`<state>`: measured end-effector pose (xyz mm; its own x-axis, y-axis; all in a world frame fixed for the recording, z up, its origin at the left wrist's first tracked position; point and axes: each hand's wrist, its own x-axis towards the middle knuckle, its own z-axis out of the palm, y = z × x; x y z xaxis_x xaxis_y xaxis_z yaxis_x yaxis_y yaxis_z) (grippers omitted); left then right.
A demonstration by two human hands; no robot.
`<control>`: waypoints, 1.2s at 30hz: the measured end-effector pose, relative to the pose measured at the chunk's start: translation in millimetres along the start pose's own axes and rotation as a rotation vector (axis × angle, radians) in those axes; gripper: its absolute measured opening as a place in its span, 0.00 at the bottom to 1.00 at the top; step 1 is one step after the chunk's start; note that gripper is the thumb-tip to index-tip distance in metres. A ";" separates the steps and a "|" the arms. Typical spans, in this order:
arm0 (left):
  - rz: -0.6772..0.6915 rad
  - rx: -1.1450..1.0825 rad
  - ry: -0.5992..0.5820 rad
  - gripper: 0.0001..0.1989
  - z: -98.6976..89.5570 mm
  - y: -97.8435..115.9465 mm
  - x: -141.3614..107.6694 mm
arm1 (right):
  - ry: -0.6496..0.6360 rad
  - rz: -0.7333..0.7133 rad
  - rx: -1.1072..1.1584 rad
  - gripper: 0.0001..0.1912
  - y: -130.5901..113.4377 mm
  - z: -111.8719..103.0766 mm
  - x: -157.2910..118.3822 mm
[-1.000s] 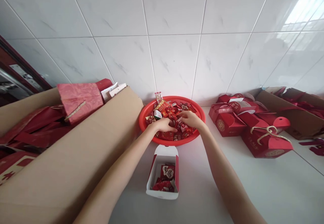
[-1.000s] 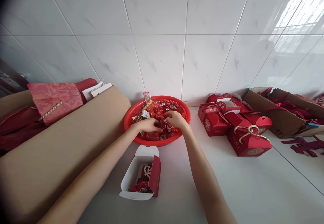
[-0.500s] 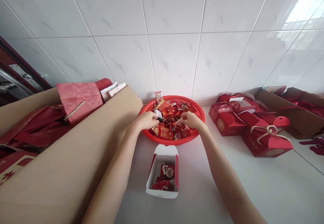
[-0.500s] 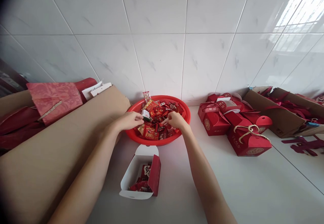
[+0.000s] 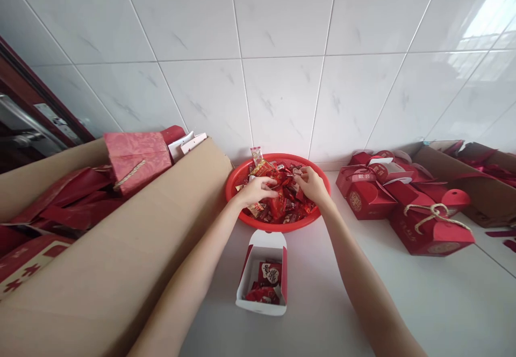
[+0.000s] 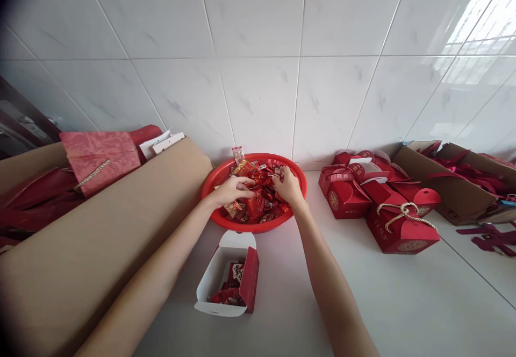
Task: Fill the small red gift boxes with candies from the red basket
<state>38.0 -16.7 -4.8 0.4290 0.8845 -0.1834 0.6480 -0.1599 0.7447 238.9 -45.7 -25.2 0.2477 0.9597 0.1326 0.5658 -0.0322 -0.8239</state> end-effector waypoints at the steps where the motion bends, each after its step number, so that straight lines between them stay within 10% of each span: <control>1: 0.016 -0.104 0.036 0.23 0.0 -0.7 0.8 | -0.004 -0.013 -0.005 0.17 -0.4 0.0 -0.2; 7: 0.047 -0.425 -0.002 0.21 0.0 -0.6 -2.1 | -0.131 -0.350 0.000 0.26 -4.4 -0.7 -4.1; 13: 0.088 -0.208 -0.068 0.20 -13.3 -5.3 -4.8 | -0.513 -0.412 -0.185 0.18 -7.7 2.0 -8.9; 18: 0.036 0.410 -0.159 0.26 -29.3 -14.4 -5.4 | -0.235 -0.314 -0.242 0.05 -7.8 1.5 -6.3; 24: -0.087 0.756 -0.204 0.34 -17.3 -12.9 -5.8 | 0.138 -0.030 -0.099 0.20 -4.2 -4.0 -3.1; 31: -0.080 0.754 -0.170 0.23 -15.0 -7.8 -0.2 | 0.096 -0.143 -0.091 0.23 1.4 -1.1 -1.7; 36: 0.144 0.227 0.074 0.15 -24.5 -19.8 4.1 | 0.069 -0.239 0.039 0.12 -1.7 0.1 -0.8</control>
<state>11.6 0.9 -4.6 0.4852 0.8738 -0.0330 0.7119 -0.3729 0.5951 237.6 -46.4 -24.0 0.1644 0.9176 0.3619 0.5843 0.2050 -0.7852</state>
